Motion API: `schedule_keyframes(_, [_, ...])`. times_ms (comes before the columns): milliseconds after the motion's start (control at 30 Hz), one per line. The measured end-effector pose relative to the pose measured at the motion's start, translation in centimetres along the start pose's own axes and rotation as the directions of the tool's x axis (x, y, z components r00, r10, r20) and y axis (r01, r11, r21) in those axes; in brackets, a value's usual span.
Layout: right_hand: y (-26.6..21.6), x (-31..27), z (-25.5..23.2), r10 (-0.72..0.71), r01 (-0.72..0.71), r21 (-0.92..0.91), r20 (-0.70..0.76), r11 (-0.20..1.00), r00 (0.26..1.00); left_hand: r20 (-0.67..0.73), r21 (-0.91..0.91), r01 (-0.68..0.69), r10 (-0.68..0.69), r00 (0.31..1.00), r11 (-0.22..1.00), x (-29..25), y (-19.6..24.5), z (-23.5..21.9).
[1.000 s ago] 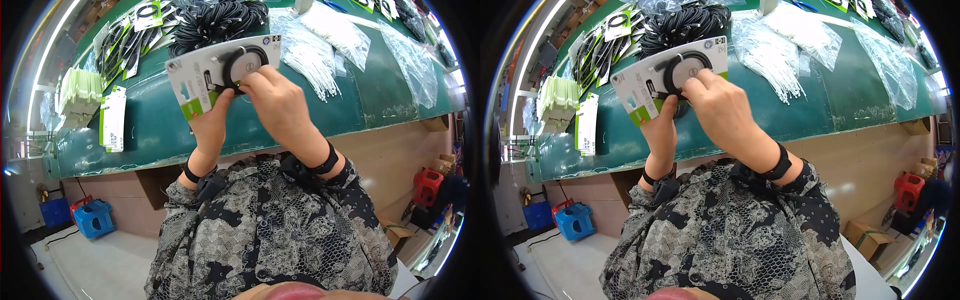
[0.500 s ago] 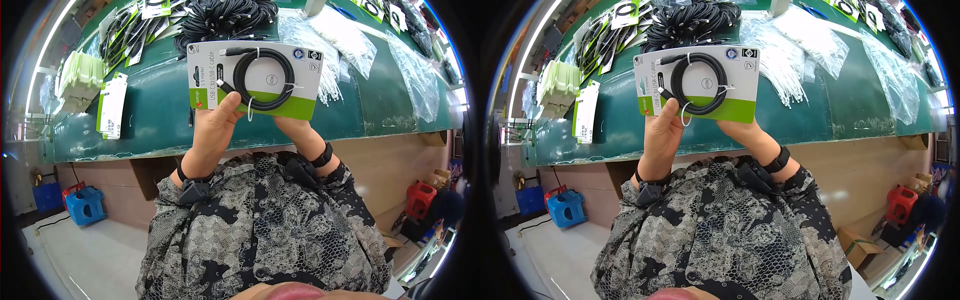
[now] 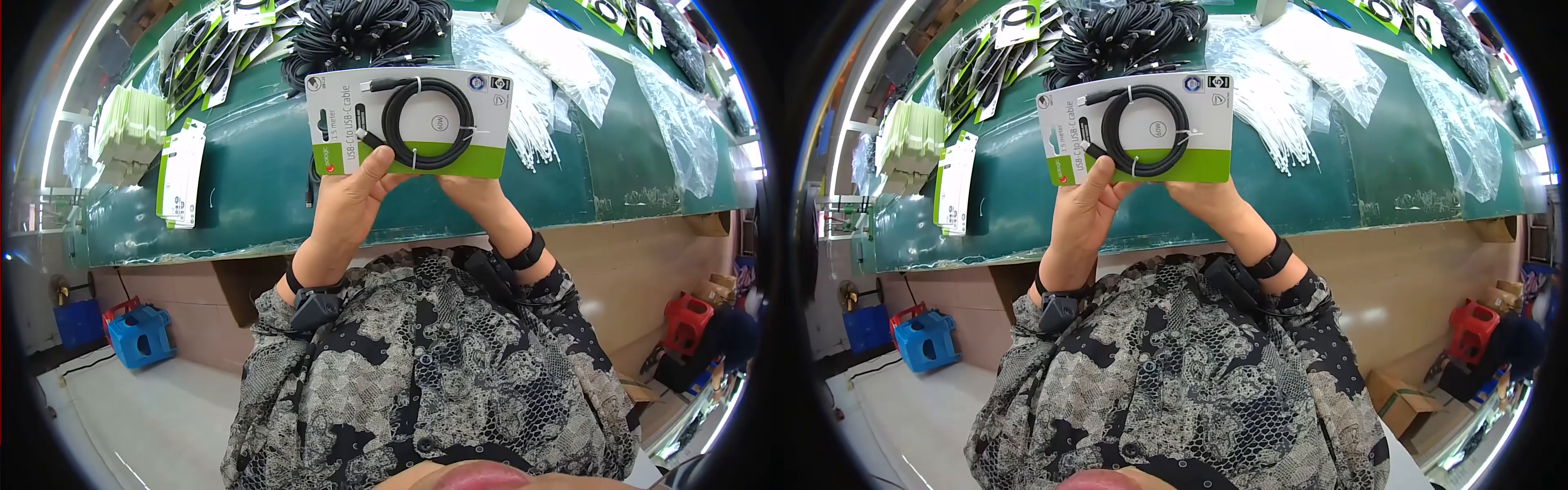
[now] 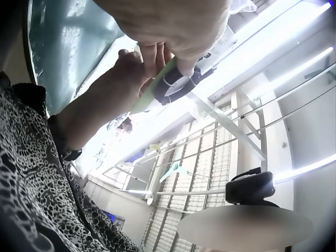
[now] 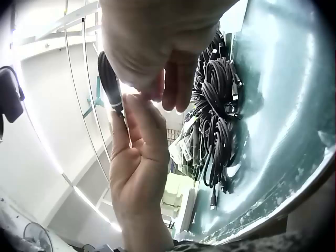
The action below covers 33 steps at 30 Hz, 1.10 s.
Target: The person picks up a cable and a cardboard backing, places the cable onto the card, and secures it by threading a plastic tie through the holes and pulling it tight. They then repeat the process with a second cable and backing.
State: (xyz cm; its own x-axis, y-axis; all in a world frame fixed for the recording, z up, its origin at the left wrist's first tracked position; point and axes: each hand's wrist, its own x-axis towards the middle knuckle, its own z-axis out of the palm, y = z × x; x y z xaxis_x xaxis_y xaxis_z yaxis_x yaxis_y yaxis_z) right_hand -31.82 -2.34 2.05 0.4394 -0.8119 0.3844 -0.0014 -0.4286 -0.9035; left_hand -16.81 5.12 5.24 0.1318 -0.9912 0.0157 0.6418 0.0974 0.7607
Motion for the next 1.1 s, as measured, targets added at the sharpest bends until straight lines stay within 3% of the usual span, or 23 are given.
schedule_keyframes(67, [0.7, 0.2, -0.1, -0.223, 0.215, -0.126, -0.057, 0.969, 0.973, -0.019, 0.03, -0.017, 0.018, 1.0, 0.999, 0.0, -0.3, 0.2])
schedule_keyframes(133, [1.4, 0.4, 0.1, -0.225, 0.215, -0.116, -0.083, 0.97, 0.971, -0.029, 0.043, -0.028, 0.029, 0.999, 0.999, 0.1, -0.4, 0.2])
schedule_keyframes(233, [2.2, 0.6, 0.5, -0.218, 0.206, -0.092, -0.144, 0.974, 0.965, 0.039, -0.089, -0.014, 0.018, 0.999, 0.996, 0.2, -0.4, 0.0])
schedule_keyframes(333, [2.5, 0.9, 0.8, -0.273, 0.24, -0.179, -0.19, 0.954, 0.943, 0.031, -0.116, -0.028, 0.032, 0.999, 0.993, 0.2, -0.8, 0.3])
schedule_keyframes(400, [2.2, 0.7, 0.8, -0.242, 0.211, -0.176, -0.176, 0.961, 0.954, 0.029, -0.129, -0.038, 0.042, 0.999, 0.991, 0.2, -0.9, 0.3])
schedule_keyframes(500, [1.8, 0.5, 0.7, -0.181, 0.156, -0.173, -0.142, 0.972, 0.973, 0.021, -0.004, 0.014, -0.014, 1.0, 1.0, 0.1, -1.0, -0.2])
schedule_keyframes(633, [3.1, 0.1, 0.2, -0.18, 0.153, -0.201, -0.123, 0.968, 0.976, 0.011, -0.096, 0.033, -0.032, 0.999, 0.995, 0.3, -1.4, -0.8])
schedule_keyframes(1100, [3.6, 0.2, 0.1, -0.209, 0.184, -0.205, -0.108, 0.961, 0.972, -0.008, -0.131, 0.069, -0.071, 0.997, 0.989, 0.2, -2.6, -1.8])
